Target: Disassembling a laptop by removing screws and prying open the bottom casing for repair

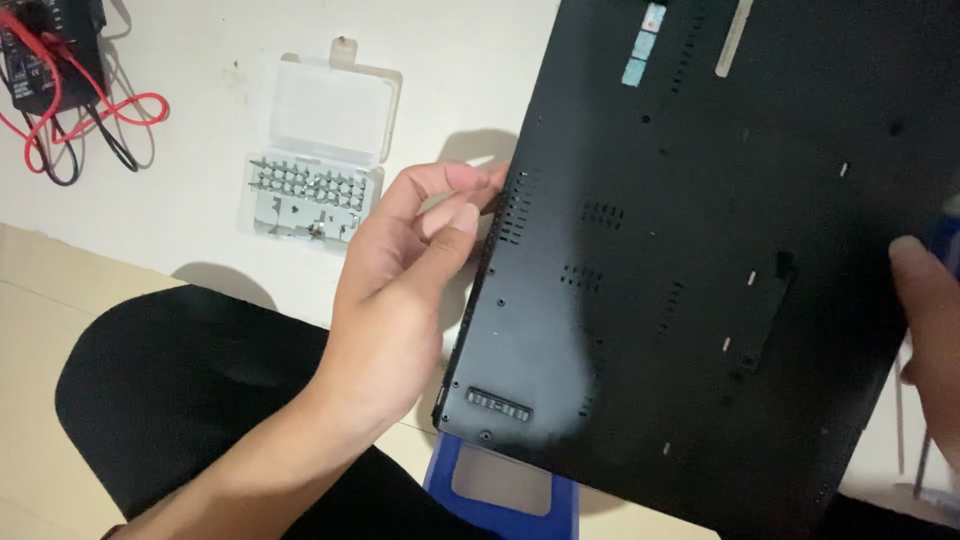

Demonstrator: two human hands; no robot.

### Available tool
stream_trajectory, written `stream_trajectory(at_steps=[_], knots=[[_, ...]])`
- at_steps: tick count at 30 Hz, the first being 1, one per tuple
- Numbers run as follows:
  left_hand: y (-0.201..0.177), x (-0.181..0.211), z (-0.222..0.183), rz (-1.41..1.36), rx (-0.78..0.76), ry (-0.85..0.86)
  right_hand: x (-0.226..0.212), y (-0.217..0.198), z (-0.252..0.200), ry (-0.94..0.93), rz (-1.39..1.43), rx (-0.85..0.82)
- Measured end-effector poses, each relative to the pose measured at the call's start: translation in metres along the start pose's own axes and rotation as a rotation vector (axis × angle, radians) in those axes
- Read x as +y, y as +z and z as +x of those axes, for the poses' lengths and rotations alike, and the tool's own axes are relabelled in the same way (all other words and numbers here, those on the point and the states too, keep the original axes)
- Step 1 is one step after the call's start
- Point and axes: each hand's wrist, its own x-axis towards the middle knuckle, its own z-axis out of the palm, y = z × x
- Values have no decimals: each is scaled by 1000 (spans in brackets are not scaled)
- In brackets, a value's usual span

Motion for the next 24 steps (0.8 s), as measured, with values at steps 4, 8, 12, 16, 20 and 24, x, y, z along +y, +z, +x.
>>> stream_trajectory(at_steps=[4, 8, 12, 16, 20, 24], knots=[[-3, -1, 1, -59, -30, 22, 66, 29, 73, -139, -11, 6], [-6, -2, 4, -102, -35, 15, 77, 36, 72, -225, 189, 70], [-5, 1, 4, -119, 20, -48, 22, 9, 31, -254, -95, -97], [-3, 1, 3, -50, 51, -34, -15, -10, 4, -499, 94, 120], [-2, -5, 1, 242, 38, 107, -33, -35, 12, -545, -35, 100], [13, 8, -11, 297, -31, 107, -63, -56, 22, -695, -364, 210]])
